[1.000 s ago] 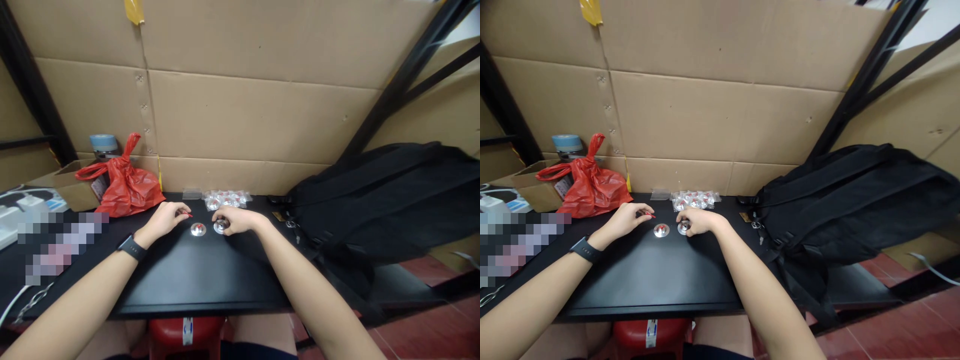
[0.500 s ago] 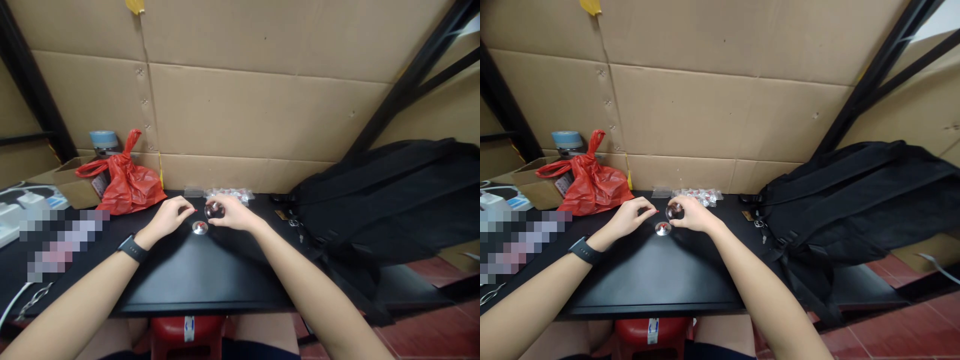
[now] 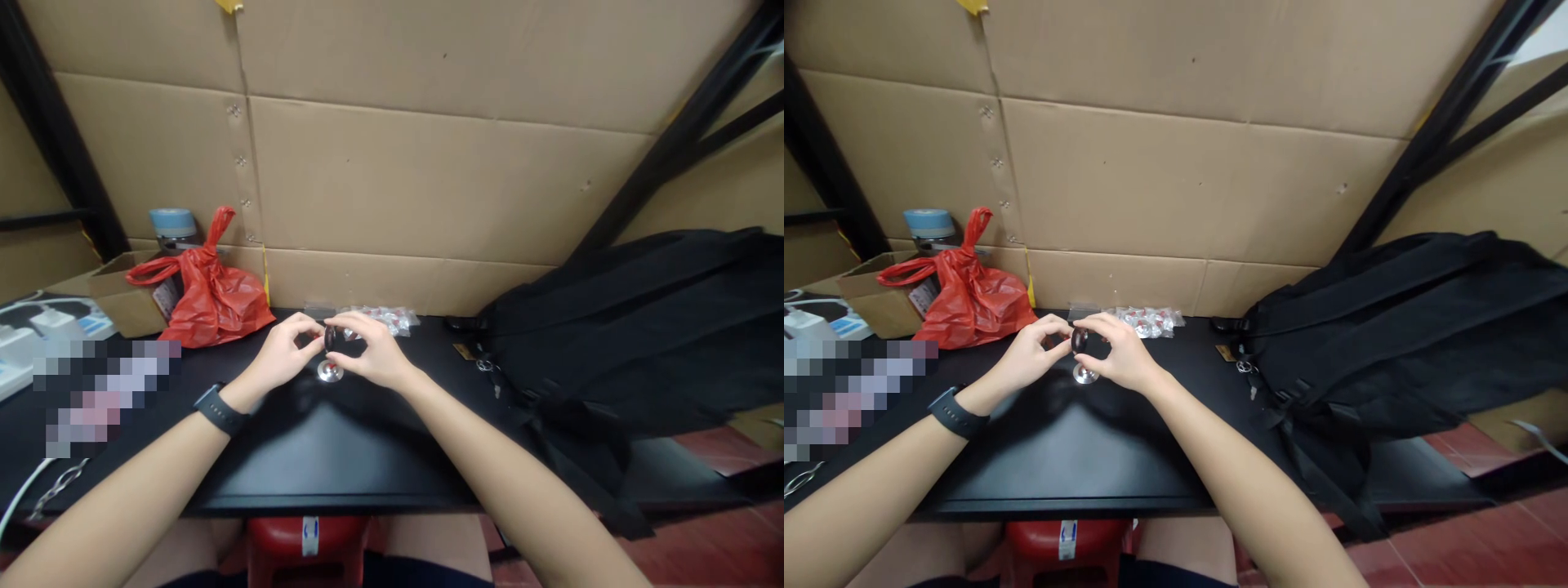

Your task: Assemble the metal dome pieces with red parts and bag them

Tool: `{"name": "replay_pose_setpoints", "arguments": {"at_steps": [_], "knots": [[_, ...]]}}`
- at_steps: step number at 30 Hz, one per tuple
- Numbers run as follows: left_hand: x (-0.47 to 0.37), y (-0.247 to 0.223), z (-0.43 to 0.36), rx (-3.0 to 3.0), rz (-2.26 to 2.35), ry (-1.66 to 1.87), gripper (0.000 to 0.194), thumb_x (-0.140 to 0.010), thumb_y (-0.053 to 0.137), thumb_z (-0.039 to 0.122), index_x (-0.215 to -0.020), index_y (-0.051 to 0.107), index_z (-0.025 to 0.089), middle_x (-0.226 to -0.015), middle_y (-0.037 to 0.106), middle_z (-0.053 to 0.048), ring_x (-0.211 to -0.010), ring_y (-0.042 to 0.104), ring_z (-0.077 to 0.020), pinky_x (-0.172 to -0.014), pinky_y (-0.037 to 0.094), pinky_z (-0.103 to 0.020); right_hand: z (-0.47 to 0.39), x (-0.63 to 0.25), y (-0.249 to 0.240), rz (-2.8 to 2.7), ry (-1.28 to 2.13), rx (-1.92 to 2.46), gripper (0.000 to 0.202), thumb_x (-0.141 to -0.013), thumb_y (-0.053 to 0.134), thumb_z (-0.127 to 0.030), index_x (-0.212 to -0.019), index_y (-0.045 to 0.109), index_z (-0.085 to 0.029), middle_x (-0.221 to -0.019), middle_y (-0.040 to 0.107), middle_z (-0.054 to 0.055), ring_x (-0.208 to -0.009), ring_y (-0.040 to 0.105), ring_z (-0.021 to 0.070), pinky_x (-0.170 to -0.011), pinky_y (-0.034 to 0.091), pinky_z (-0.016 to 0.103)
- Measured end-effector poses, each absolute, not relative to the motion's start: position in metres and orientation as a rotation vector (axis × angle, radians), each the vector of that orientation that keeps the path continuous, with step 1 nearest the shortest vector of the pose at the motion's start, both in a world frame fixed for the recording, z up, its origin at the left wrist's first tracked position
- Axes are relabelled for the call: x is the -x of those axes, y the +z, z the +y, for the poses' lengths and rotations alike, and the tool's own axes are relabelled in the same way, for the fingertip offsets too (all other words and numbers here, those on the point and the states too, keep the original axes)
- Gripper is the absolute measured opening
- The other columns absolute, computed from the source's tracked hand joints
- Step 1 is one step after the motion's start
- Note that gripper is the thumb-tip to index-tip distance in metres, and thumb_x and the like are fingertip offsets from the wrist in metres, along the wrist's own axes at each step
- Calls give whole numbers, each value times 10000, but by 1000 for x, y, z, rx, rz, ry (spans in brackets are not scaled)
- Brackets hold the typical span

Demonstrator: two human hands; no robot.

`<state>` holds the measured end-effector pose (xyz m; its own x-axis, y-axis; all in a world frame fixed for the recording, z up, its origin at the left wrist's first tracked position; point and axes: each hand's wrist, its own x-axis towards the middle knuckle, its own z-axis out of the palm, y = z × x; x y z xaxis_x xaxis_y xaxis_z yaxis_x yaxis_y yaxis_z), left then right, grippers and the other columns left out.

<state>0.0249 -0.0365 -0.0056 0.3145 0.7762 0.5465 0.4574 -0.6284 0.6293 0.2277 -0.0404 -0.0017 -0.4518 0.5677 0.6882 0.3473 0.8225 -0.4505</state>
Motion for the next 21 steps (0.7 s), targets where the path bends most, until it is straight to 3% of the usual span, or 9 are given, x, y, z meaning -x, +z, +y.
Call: {"name": "replay_pose_setpoints", "arguments": {"at_steps": [4, 13, 21], "knots": [[-26, -3, -40, -2236, 1110, 1261, 163, -856, 620, 316, -846, 714, 184, -956, 631, -45, -845, 600, -166, -656, 449, -251, -42, -228, 0, -2103, 247, 661, 415, -798, 734, -267, -1205, 653, -252, -1174, 672, 86, -1098, 629, 237, -991, 499, 418], [-29, 1, -48, -2318, 1184, 1375, 166, -874, 574, 297, -847, 695, 188, -898, 549, -39, -825, 568, -167, -698, 468, -269, -42, -224, -3, -2046, 352, 705, 465, -809, 747, -411, -1240, 646, -265, -1129, 702, 87, -988, 655, 236, -814, 547, 378], [-31, 3, -54, -2466, 1163, 1524, 141, -897, 586, 285, -861, 688, 194, -890, 514, -41, -862, 560, -182, -843, 490, -326, -42, -219, -7, -1848, 661, 791, 422, -795, 720, -534, -1045, 591, -219, -986, 702, 53, -866, 680, 190, -735, 529, 307]]}}
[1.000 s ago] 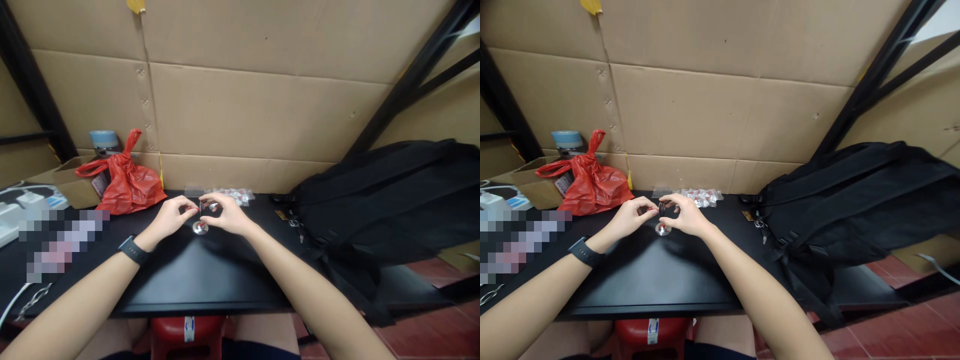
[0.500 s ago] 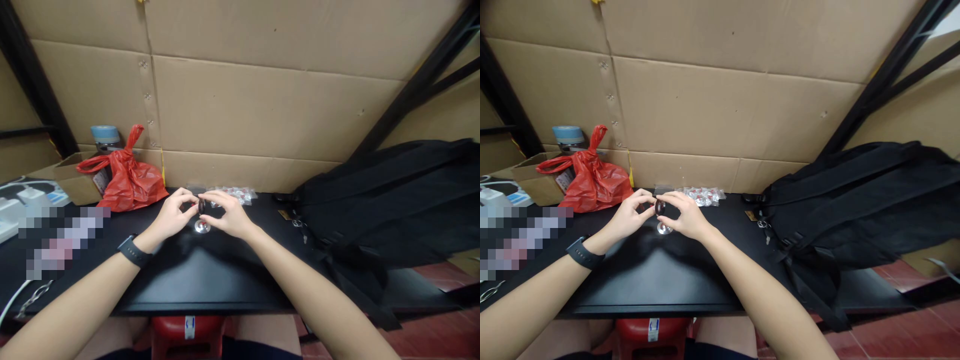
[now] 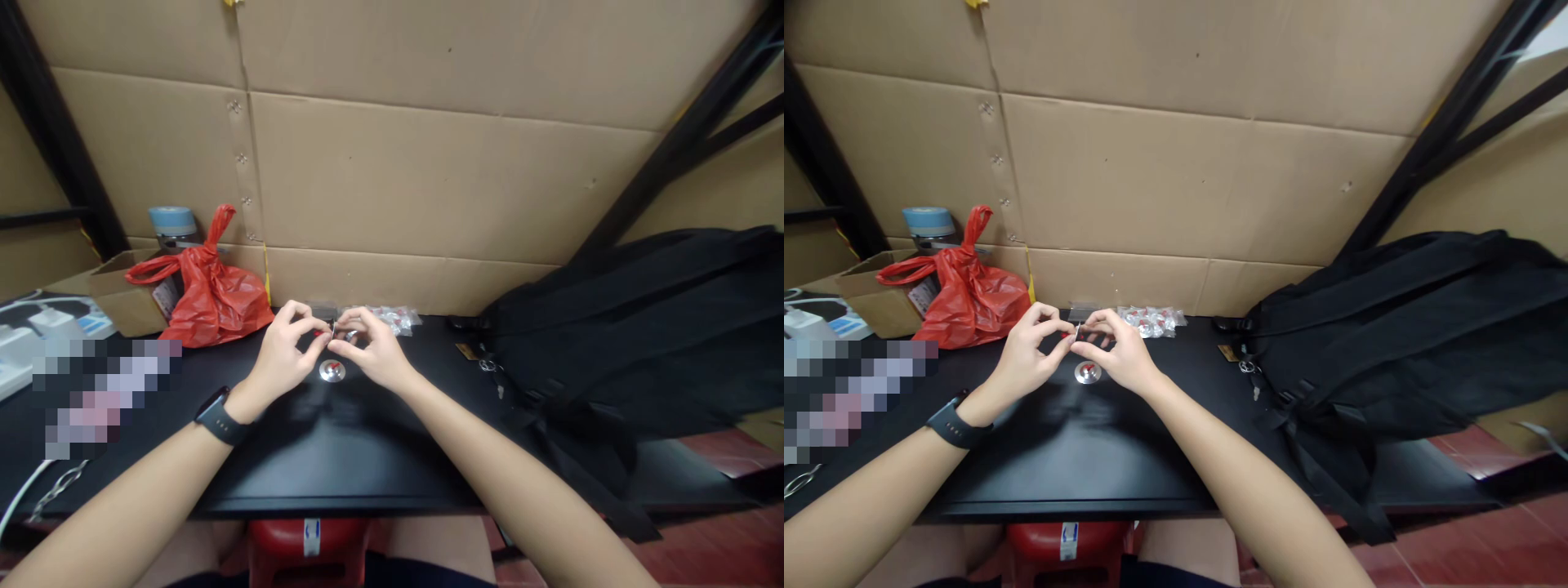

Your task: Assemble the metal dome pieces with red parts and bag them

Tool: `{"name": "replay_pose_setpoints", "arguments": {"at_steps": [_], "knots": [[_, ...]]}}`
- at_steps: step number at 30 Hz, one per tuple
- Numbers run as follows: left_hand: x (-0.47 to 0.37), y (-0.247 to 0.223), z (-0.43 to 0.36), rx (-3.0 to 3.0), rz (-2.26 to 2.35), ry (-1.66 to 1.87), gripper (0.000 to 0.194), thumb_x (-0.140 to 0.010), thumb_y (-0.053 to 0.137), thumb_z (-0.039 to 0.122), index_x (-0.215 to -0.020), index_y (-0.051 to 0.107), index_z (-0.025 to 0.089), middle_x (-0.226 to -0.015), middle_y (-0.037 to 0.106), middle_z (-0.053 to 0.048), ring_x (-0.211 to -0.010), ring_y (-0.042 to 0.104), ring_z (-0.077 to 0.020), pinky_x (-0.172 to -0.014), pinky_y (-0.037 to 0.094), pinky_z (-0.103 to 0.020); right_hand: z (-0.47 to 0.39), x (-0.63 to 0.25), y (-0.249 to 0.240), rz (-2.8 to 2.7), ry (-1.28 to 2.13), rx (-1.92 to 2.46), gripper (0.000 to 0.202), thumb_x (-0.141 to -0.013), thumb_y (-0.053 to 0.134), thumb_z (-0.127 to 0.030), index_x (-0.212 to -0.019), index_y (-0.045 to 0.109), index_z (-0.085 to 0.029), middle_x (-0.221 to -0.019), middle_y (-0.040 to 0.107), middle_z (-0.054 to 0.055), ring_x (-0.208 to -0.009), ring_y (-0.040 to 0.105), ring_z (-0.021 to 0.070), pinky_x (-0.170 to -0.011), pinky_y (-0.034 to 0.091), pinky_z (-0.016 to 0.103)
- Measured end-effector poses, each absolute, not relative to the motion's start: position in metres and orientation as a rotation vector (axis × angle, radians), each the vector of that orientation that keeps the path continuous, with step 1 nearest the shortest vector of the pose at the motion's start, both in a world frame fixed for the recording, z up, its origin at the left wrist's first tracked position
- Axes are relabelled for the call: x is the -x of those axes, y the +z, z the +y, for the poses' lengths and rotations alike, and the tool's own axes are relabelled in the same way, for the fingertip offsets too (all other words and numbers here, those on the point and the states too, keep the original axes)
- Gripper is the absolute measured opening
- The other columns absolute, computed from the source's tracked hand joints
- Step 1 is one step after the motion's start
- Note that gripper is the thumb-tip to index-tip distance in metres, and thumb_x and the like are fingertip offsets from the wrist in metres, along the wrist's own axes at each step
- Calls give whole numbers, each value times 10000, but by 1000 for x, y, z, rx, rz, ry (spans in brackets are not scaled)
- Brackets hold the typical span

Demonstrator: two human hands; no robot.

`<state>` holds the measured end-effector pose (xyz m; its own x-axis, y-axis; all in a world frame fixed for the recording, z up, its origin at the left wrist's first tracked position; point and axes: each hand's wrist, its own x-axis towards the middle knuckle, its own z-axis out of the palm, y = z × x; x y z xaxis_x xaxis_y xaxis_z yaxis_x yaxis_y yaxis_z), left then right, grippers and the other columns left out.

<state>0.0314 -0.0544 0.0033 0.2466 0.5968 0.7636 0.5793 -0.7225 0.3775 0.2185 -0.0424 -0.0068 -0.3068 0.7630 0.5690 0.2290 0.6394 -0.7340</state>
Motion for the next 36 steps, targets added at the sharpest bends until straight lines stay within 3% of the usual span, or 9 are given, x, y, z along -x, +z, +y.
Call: {"name": "replay_pose_setpoints", "arguments": {"at_steps": [3, 7, 12, 16, 19, 23, 26, 31, 36], "knots": [[-32, 3, -56, -2524, 1180, 1547, 138, -901, 599, 293, -878, 698, 200, -906, 519, -45, -881, 550, -190, -845, 493, -341, -40, -217, -9, -1821, 838, 797, 408, -842, 627, -609, -888, 542, -213, -855, 669, 21, -783, 663, 163, -699, 520, 283], [-31, 2, -55, -2576, 1195, 1563, 137, -903, 604, 288, -885, 713, 207, -915, 520, -47, -904, 547, -196, -857, 493, -353, -38, -216, -9, -1850, 996, 751, 485, -914, 454, -672, -865, 569, -204, -805, 650, 30, -762, 650, 165, -653, 510, 276], [-29, 3, -53, -2568, 1183, 1558, 133, -896, 617, 295, -864, 718, 215, -907, 525, -43, -905, 561, -196, -856, 492, -346, -38, -216, -9, -1890, 1008, 731, 434, -906, 510, -632, -884, 590, -206, -874, 621, 36, -829, 615, 173, -675, 522, 279], [-28, 8, -55, -2404, 1072, 1552, 178, -945, 535, 293, -1014, 675, 207, -981, 573, -52, -953, 588, -188, -886, 495, -321, -38, -219, -7, -1913, 832, 745, 398, -922, 532, -562, -797, 612, -192, -1059, 596, 73, -1006, 593, 199, -865, 510, 337], [-27, 10, -57, -2436, 1012, 1424, 254, -906, 601, 336, -1129, 640, 221, -1110, 583, -69, -1069, 580, -217, -968, 476, -349, -39, -224, -1, -1935, 767, 785, 382, -931, 551, -510, -758, 643, -183, -1137, 573, 90, -1118, 567, 221, -973, 459, 374], [-28, 3, -54, -2557, 1087, 1164, 214, -849, 675, 382, -1015, 696, 249, -1158, 592, -68, -1098, 576, -251, -996, 457, -397, -38, -231, 4, -1910, 824, 786, 377, -921, 565, -509, -762, 660, -180, -1168, 546, 94, -1126, 567, 223, -917, 489, 352], [-30, -4, -50, -2475, 1060, 1171, 215, -863, 661, 381, -1017, 698, 236, -1123, 622, -65, -1044, 604, -232, -950, 475, -365, -37, -231, 2, -1917, 841, 799, 369, -918, 573, -502, -764, 662, -178, -1179, 541, 93, -1104, 575, 218, -903, 494, 349], [-28, -9, -42, -2444, 1130, 1207, 181, -867, 673, 376, -896, 739, 210, -1008, 672, -51, -931, 612, -203, -842, 462, -332, -35, -226, -6, -2010, 730, 845, 251, -946, 560, -372, -844, 687, -180, -1169, 580, 91, -1114, 570, 212, -898, 472, 349], [-19, -10, -35, -2655, 1307, 941, 146, -867, 685, 386, -869, 780, 275, -990, 675, -27, -961, 566, -215, -827, 376, -349, -29, -224, -13, -2092, 587, 890, 196, -947, 559, -264, -862, 708, -170, -1083, 620, 86, -1031, 592, 189, -818, 471, 307]]}}
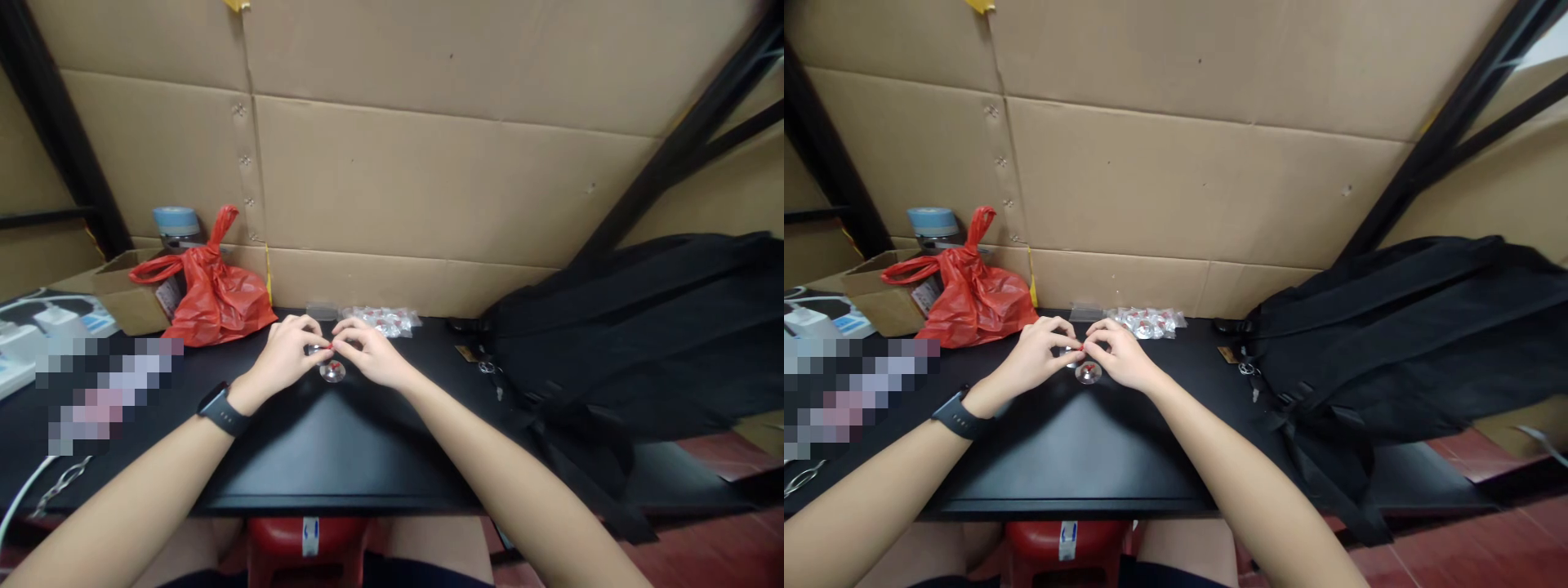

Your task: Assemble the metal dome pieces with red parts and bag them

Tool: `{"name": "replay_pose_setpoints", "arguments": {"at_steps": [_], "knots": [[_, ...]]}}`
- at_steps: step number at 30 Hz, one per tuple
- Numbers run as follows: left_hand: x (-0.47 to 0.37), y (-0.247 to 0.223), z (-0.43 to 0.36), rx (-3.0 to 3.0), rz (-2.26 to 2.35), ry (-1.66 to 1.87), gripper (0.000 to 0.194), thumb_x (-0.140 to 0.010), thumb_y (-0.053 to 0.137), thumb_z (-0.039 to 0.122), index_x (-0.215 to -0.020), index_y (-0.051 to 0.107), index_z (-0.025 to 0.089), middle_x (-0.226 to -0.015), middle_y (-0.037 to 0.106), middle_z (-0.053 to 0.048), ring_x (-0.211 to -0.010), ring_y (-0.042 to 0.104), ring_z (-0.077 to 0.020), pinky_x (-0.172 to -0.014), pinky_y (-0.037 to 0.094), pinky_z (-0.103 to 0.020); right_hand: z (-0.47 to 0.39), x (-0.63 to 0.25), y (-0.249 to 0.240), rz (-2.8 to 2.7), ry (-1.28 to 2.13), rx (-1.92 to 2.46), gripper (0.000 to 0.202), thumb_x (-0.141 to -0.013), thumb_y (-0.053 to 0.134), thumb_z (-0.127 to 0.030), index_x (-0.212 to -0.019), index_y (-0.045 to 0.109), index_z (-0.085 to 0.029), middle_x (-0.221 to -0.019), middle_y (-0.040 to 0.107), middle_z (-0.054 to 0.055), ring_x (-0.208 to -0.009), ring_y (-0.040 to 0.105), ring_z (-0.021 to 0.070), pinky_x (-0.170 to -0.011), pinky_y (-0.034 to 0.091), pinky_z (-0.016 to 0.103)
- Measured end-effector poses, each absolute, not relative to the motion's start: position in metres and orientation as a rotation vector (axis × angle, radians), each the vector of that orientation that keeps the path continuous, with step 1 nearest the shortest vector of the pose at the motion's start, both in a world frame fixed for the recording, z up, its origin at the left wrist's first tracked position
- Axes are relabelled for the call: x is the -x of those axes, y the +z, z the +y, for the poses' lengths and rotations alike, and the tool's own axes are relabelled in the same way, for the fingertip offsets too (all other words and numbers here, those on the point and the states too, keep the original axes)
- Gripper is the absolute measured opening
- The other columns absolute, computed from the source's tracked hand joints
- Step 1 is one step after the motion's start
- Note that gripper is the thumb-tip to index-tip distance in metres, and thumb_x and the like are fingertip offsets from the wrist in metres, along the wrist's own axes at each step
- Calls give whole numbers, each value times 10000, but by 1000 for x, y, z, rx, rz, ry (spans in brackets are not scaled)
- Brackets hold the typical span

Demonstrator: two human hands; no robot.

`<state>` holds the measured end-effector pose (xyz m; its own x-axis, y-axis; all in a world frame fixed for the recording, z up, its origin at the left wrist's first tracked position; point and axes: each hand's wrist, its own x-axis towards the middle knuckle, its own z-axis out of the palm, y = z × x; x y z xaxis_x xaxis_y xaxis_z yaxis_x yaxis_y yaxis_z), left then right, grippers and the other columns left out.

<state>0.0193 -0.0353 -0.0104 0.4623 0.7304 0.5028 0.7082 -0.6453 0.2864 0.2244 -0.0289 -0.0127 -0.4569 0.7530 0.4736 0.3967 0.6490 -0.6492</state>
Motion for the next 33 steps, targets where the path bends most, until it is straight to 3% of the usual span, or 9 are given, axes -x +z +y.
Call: {"name": "replay_pose_setpoints", "arguments": {"at_steps": [7, 10, 15, 20, 26, 29, 33], "knots": [[-9, -19, -28, -2680, 1371, 608, 221, -938, 560, 356, -936, 777, 315, -949, 738, -11, -925, 610, -211, -803, 282, -344, -26, -230, -21, -2406, 506, 997, 185, -816, 743, -234, -993, 737, -179, -901, 673, 49, -764, 601, 148, -745, 469, 272], [-8, -18, -27, -2607, 1439, 642, 220, -924, 561, 350, -940, 776, 306, -961, 768, -11, -930, 642, -222, -814, 279, -346, -27, -227, -24, -2470, 501, 1019, 93, -835, 697, -146, -909, 750, -166, -801, 688, 37, -705, 605, 134, -717, 458, 248], [-8, -12, -27, -2475, 1563, 729, 213, -896, 566, 346, -883, 767, 278, -914, 782, -9, -892, 673, -227, -838, 315, -342, -25, -223, -24, -2319, 508, 1080, 123, -842, 627, -79, -817, 721, -155, -750, 711, 39, -683, 634, 144, -708, 466, 258], [-16, -10, -29, -2285, 1575, 816, 200, -871, 584, 373, -897, 746, 258, -908, 779, -10, -901, 696, -227, -849, 407, -336, -17, -221, -31, -1887, 851, 1062, 63, -850, 624, -198, -830, 668, -158, -766, 699, 35, -654, 672, 150, -647, 518, 262], [-22, -23, -24, -2090, 1396, 1009, 243, -835, 620, 452, -885, 741, 247, -918, 777, -20, -914, 714, -229, -883, 485, -329, -16, -217, -38, -1630, 1120, 1027, 231, -798, 713, -387, -847, 621, -182, -901, 708, 51, -788, 727, 179, -601, 552, 234], [-23, -30, -20, -2032, 1330, 1062, 256, -831, 622, 463, -882, 741, 242, -923, 777, -28, -928, 718, -233, -893, 500, -326, -19, -215, -37, -1536, 1244, 960, 282, -789, 729, -422, -867, 590, -189, -1071, 681, 60, -788, 740, 165, -620, 580, 241], [-23, -34, -17, -2001, 1312, 1065, 243, -829, 626, 454, -870, 741, 244, -917, 779, -27, -941, 720, -236, -911, 505, -331, -20, -217, -35, -1520, 1318, 866, 311, -781, 758, -394, -994, 627, -210, -1075, 681, 51, -716, 737, 139, -634, 594, 247]]}}
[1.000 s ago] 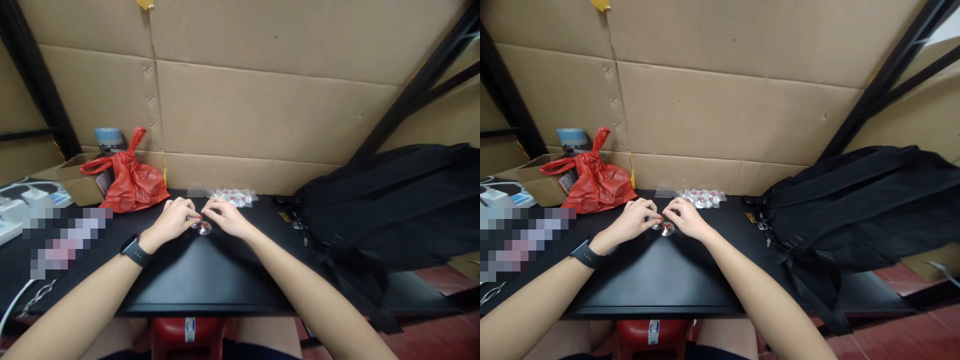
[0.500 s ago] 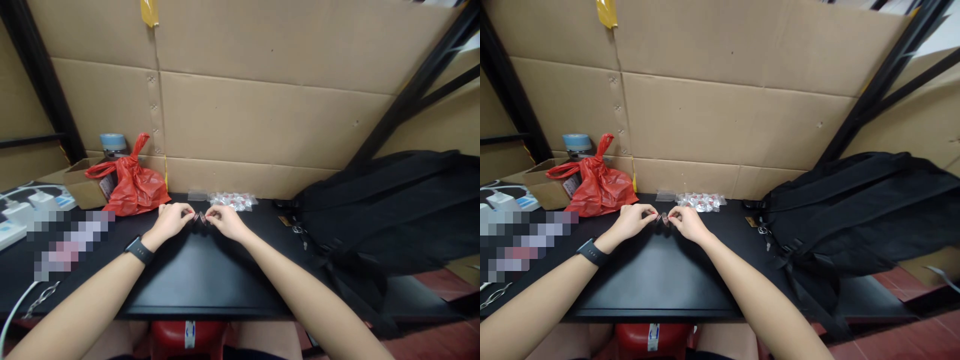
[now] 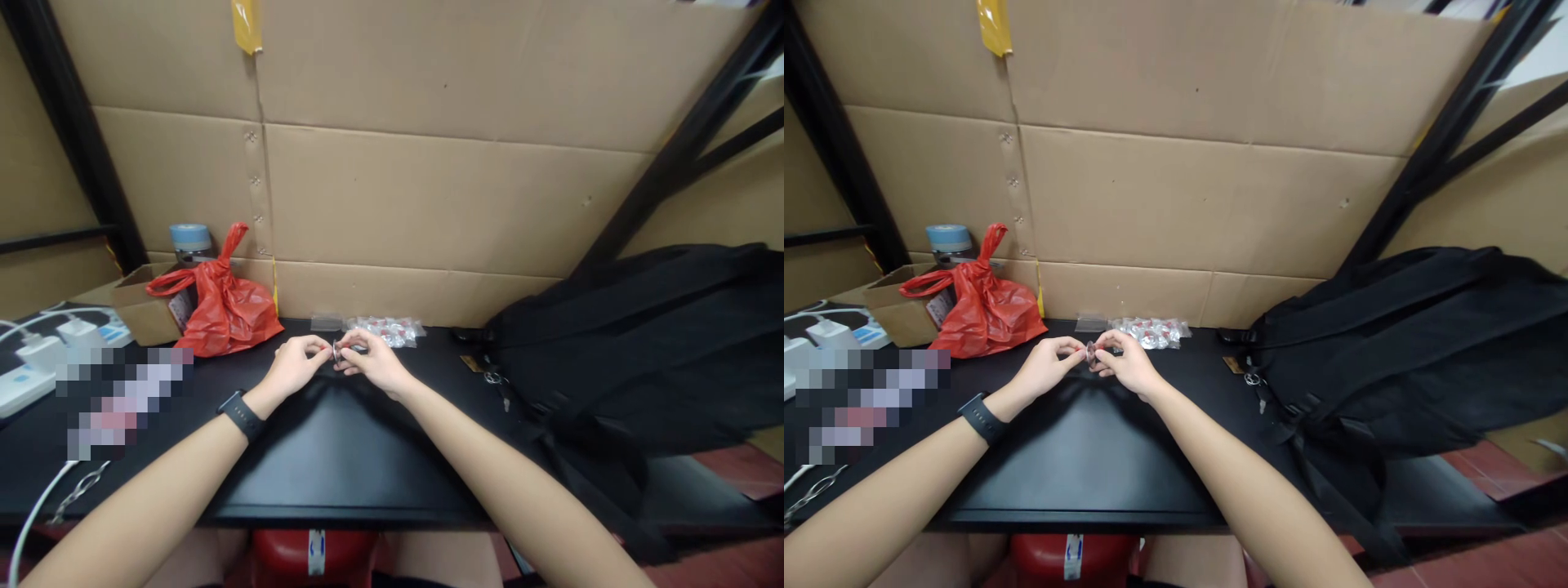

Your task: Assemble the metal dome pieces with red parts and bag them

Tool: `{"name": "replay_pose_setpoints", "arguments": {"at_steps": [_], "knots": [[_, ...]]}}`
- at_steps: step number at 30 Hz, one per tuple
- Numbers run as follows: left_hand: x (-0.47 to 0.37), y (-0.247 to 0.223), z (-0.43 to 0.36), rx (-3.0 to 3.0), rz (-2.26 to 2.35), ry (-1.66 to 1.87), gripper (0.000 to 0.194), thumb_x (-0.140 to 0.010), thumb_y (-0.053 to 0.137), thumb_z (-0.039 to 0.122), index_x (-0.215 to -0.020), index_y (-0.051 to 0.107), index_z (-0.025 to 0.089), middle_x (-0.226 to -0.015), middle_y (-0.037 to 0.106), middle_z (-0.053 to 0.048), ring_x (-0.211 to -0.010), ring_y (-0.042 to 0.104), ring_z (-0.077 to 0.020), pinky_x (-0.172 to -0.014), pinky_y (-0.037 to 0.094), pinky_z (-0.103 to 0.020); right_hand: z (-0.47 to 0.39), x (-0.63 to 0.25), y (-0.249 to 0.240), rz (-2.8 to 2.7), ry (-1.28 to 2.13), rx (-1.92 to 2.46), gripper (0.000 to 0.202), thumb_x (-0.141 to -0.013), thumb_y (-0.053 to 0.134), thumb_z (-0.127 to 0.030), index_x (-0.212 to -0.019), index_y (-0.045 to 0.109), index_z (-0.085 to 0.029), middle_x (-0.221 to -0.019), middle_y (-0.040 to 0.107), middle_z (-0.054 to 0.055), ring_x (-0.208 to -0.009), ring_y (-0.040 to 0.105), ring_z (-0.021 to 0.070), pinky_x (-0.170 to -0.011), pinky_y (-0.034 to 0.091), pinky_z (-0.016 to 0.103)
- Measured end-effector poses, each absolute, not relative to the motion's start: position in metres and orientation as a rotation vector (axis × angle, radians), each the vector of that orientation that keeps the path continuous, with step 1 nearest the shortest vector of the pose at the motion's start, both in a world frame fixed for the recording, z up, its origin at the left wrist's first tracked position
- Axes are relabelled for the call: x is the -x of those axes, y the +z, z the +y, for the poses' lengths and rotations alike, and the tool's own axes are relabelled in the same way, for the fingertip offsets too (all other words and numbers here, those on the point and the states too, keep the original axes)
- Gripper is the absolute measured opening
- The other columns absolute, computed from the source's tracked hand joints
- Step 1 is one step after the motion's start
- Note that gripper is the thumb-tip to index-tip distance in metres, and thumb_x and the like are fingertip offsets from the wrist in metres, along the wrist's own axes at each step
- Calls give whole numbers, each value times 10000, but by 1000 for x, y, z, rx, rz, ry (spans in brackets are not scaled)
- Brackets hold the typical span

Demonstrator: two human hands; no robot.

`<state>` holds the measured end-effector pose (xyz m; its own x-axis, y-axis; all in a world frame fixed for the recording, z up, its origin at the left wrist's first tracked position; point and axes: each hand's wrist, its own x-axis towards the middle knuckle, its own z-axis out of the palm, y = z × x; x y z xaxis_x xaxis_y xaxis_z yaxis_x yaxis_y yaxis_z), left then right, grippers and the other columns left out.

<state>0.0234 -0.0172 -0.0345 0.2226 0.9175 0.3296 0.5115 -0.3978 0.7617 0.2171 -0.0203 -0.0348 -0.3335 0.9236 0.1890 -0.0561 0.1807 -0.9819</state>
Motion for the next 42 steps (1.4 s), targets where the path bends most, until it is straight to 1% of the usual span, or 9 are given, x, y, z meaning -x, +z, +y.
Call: {"name": "replay_pose_setpoints", "arguments": {"at_steps": [3, 8, 16, 20, 23, 27, 31, 34, 42], "knots": [[-24, -36, -16, -1985, 1315, 1074, 246, -824, 631, 458, -867, 742, 243, -930, 781, -25, -945, 721, -233, -915, 506, -325, -19, -220, -33, -1551, 1315, 883, 405, -796, 755, -371, -1160, 664, -219, -1041, 705, 62, -718, 738, 140, -659, 603, 253], [-24, -38, -15, -1995, 1317, 1072, 276, -828, 619, 472, -899, 748, 238, -929, 782, -33, -943, 721, -239, -906, 508, -328, -20, -220, -29, -1557, 1359, 900, 479, -800, 746, -418, -1199, 691, -157, -911, 735, 75, -754, 744, 170, -736, 620, 307], [-24, -32, -19, -2222, 1362, 887, 359, -931, 471, 499, -1018, 707, 242, -1059, 753, -43, -1030, 674, -240, -952, 466, -374, -19, -227, -24, -1729, 1170, 947, 533, -662, 833, -338, -1147, 695, -165, -1064, 703, 84, -730, 710, 168, -692, 597, 312], [-18, -36, 4, -2536, 1530, 655, 458, -967, 387, 524, -1257, 604, 244, -1400, 579, -98, -1302, 481, -301, -1062, 349, -502, -8, -242, -20, -1848, 843, 998, 454, -681, 801, -323, -1097, 706, -168, -1082, 704, 85, -881, 687, 191, -773, 560, 302], [-10, -43, 31, -2631, 1617, 444, 555, -978, 343, 524, -1426, 471, 222, -1568, 368, -139, -1415, 326, -346, -1079, 293, -563, 0, -253, -19, -1903, 689, 1091, 417, -696, 774, -313, -1081, 713, -163, -993, 720, 68, -835, 670, 182, -752, 535, 292], [-2, -47, 50, -2613, 1689, 332, 592, -988, 278, 527, -1440, 473, 199, -1524, 426, -155, -1382, 347, -368, -1058, 284, -600, 9, -264, -21, -1940, 605, 1146, 438, -694, 768, -307, -1106, 712, -168, -955, 721, 53, -746, 643, 156, -717, 514, 280], [-1, -41, 37, -2738, 1598, 368, 510, -972, 350, 498, -1261, 634, 189, -1372, 560, -157, -1297, 423, -337, -1033, 328, -549, 11, -266, -23, -1917, 663, 1124, 462, -694, 763, -268, -1143, 712, -174, -994, 722, 62, -762, 646, 150, -715, 508, 263], [-2, -32, 21, -2738, 1514, 325, 423, -938, 435, 510, -1103, 689, 216, -1413, 541, -128, -1356, 370, -334, -1074, 288, -563, 8, -265, -22, -1906, 764, 1140, 477, -698, 761, -280, -1162, 711, -184, -974, 721, 53, -653, 612, 121, -651, 496, 251], [-7, -20, -10, -2619, 1284, 84, 601, -806, 603, 628, -1295, 587, 279, -1557, 401, -95, -1475, 192, -391, -1135, 190, -608, 0, -263, -17, -1953, 797, 1159, 507, -692, 765, -333, -1170, 707, -176, -956, 704, 46, -531, 489, 68, -554, 426, 220]]}}
